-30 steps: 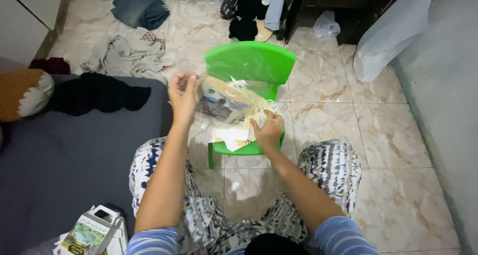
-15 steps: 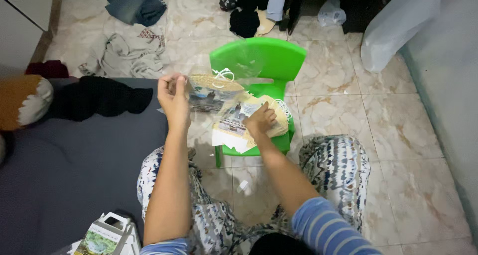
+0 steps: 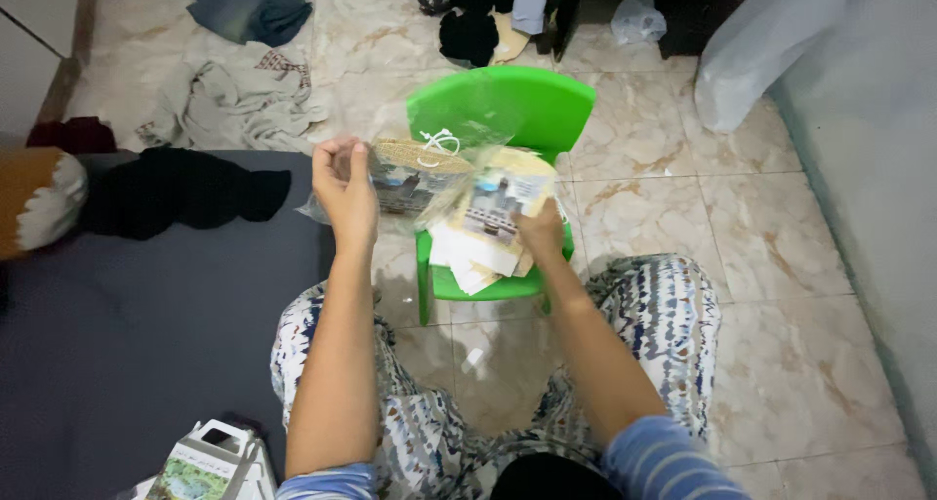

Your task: The person sits on the floor and places multiple small books into a clear plastic bag. They repeatedly pick up books from a green chair and insert them into the bag, adjusting the contents as they go.

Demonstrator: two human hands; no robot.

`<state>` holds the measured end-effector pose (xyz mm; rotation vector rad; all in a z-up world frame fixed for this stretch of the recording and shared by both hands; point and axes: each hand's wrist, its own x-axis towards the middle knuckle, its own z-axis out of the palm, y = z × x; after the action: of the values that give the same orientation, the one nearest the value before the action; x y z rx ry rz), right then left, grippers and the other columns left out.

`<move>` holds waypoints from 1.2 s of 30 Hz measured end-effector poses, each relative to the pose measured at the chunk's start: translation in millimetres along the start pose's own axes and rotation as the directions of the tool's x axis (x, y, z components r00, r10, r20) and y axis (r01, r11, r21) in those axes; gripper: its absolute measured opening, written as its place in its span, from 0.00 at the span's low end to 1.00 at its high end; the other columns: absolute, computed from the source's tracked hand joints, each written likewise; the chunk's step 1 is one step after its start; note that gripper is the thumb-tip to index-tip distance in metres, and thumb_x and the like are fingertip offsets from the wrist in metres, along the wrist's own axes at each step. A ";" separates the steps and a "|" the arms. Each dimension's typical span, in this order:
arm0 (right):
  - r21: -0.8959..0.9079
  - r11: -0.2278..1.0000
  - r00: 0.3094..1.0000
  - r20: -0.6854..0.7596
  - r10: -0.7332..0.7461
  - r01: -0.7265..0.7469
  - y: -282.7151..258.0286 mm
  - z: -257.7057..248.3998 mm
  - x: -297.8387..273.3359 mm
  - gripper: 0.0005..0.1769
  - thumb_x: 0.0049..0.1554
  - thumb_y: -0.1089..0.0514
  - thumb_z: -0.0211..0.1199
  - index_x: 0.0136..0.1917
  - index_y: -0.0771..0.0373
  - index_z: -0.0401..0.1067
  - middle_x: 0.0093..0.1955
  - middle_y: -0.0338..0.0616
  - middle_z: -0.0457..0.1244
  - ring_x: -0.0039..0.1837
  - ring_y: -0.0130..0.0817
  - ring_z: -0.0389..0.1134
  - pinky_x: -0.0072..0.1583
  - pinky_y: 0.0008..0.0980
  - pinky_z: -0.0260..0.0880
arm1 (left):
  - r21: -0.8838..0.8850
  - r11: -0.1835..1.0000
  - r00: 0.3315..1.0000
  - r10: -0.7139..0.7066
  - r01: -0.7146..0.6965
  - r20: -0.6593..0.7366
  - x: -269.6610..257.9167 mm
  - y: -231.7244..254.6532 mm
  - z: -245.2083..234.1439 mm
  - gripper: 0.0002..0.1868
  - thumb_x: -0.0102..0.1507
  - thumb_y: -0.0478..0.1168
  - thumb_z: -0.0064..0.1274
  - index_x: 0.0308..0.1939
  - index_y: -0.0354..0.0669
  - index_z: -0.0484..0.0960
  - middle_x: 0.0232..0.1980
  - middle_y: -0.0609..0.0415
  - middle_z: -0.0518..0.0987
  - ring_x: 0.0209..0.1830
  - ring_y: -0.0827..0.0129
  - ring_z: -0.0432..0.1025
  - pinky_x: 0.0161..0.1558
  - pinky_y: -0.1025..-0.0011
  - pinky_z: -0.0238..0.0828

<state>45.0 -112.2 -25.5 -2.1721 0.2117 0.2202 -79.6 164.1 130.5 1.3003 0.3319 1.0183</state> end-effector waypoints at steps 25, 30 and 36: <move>0.126 0.919 0.916 -0.208 -0.343 0.373 11.4 -62.3 -25.6 0.33 0.54 0.47 0.74 0.67 0.60 0.66 0.59 0.51 0.59 0.55 0.43 0.65 0.57 0.44 0.71 | 0.023 1.000 0.996 0.003 -0.004 0.084 -20.4 -17.7 47.7 0.06 0.69 0.32 0.54 0.47 0.37 0.74 0.47 0.56 0.78 0.47 0.76 0.73 0.53 0.76 0.71; 0.591 0.676 0.761 0.153 -0.630 0.440 -44.0 -51.9 -33.1 0.40 0.54 0.55 0.75 0.74 0.60 0.59 0.66 0.49 0.57 0.60 0.34 0.63 0.60 0.34 0.69 | -0.004 0.999 0.991 -0.045 0.046 0.127 -32.9 19.0 48.3 0.06 0.68 0.32 0.55 0.48 0.38 0.76 0.46 0.56 0.79 0.47 0.76 0.73 0.52 0.76 0.70; 0.550 0.787 0.778 0.351 -0.521 0.279 -100.3 -84.8 -41.7 0.24 0.56 0.56 0.71 0.64 0.65 0.73 0.59 0.46 0.70 0.57 0.32 0.70 0.59 0.33 0.72 | -0.136 0.987 0.929 -0.028 0.084 0.369 -32.7 64.1 33.5 0.12 0.66 0.31 0.57 0.52 0.39 0.74 0.53 0.56 0.78 0.56 0.74 0.72 0.59 0.75 0.68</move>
<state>34.6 -121.7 111.5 -1.5541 -0.4689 0.4086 -101.3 113.2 187.4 1.3054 0.0065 0.7173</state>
